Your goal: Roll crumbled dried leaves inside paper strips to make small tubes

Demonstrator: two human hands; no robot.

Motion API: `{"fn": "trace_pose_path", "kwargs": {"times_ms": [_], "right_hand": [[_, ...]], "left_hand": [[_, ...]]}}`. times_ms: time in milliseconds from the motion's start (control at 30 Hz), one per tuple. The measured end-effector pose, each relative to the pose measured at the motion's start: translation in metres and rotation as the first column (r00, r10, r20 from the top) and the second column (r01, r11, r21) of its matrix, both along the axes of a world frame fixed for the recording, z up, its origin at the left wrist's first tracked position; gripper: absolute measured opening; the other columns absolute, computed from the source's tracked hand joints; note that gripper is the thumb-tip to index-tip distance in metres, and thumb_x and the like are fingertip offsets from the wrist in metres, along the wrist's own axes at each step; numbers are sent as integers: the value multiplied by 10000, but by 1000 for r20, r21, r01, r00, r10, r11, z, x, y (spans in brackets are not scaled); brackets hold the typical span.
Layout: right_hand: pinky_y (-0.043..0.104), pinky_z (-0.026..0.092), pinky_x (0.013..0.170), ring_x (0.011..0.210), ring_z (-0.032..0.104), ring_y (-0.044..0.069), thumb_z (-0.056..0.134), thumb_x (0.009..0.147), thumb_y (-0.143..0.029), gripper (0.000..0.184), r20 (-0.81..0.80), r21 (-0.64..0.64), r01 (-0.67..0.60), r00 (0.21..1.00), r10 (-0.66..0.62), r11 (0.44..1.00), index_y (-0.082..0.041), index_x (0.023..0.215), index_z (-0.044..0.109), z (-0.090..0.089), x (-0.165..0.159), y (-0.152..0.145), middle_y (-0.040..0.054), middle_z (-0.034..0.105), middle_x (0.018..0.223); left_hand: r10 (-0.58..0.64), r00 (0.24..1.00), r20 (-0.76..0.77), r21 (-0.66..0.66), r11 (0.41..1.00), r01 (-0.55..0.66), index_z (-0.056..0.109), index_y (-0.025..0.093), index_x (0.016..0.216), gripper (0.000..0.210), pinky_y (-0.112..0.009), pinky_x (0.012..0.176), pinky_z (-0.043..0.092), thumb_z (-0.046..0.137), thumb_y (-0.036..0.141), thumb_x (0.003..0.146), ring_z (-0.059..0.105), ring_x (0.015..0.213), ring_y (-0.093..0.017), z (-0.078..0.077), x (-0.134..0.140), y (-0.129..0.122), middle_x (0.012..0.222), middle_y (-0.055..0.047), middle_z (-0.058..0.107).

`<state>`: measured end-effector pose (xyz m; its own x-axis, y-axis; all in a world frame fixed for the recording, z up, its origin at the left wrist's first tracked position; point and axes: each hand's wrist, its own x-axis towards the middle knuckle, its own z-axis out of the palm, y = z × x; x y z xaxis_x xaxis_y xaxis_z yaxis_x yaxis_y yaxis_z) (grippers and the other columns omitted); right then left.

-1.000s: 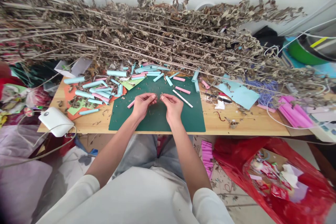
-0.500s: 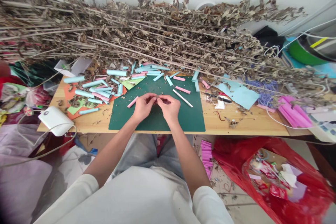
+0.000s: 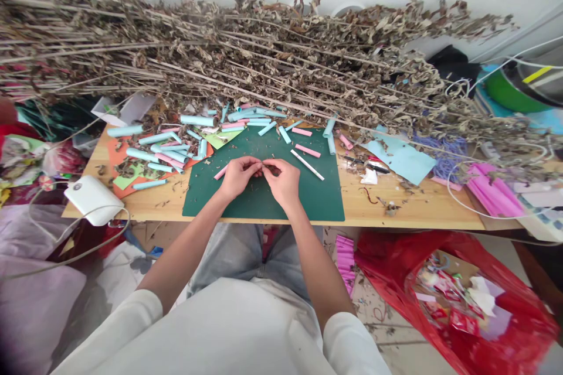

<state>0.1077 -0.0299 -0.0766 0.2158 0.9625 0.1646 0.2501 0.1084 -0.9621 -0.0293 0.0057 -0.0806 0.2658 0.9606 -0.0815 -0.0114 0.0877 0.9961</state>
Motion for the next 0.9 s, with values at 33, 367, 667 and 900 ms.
{"fn": "trace_pose_path", "kwargs": {"times_ms": [33, 367, 667, 900], "right_hand": [[329, 581, 732, 724, 685, 178, 674, 758, -292, 164, -1, -1, 29, 1000, -29, 1000, -202, 868, 755, -1, -2, 1, 46, 743, 849], [347, 568, 757, 726, 675, 173, 770, 630, -329, 244, -456, -143, 210, 853, -253, 967, -166, 794, 693, -11, -8, 14, 39, 727, 766], [331, 571, 830, 887, 675, 178, 706, 758, -286, 136, -32, 39, 11, 999, -9, 999, -217, 865, 752, 2, 3, 3, 56, 705, 1006], [341, 581, 809, 857, 693, 182, 709, 757, -298, 177, -80, 20, -36, 996, 38, 999, -225, 908, 767, -3, 9, 7, 47, 738, 955]], "left_hand": [[15, 1000, -18, 23, 1000, -15, 688, 140, 795, 202, -246, 617, 478, 667, 341, 791, 584, 621, -125, 0, 1, -1, 677, -23, 652], [184, 969, 165, -151, 976, -160, 666, 126, 808, 228, -225, 604, 459, 735, 334, 745, 570, 604, -96, 1, 10, 1, 678, -19, 647], [139, 983, 120, -86, 988, -129, 755, 130, 869, 297, -315, 743, 559, 805, 339, 664, 665, 742, -166, 2, 7, 4, 833, -63, 739], [71, 992, 108, -91, 994, -62, 761, 131, 831, 260, -301, 713, 548, 803, 318, 654, 655, 695, -156, 3, 0, 5, 753, -57, 730]]}}
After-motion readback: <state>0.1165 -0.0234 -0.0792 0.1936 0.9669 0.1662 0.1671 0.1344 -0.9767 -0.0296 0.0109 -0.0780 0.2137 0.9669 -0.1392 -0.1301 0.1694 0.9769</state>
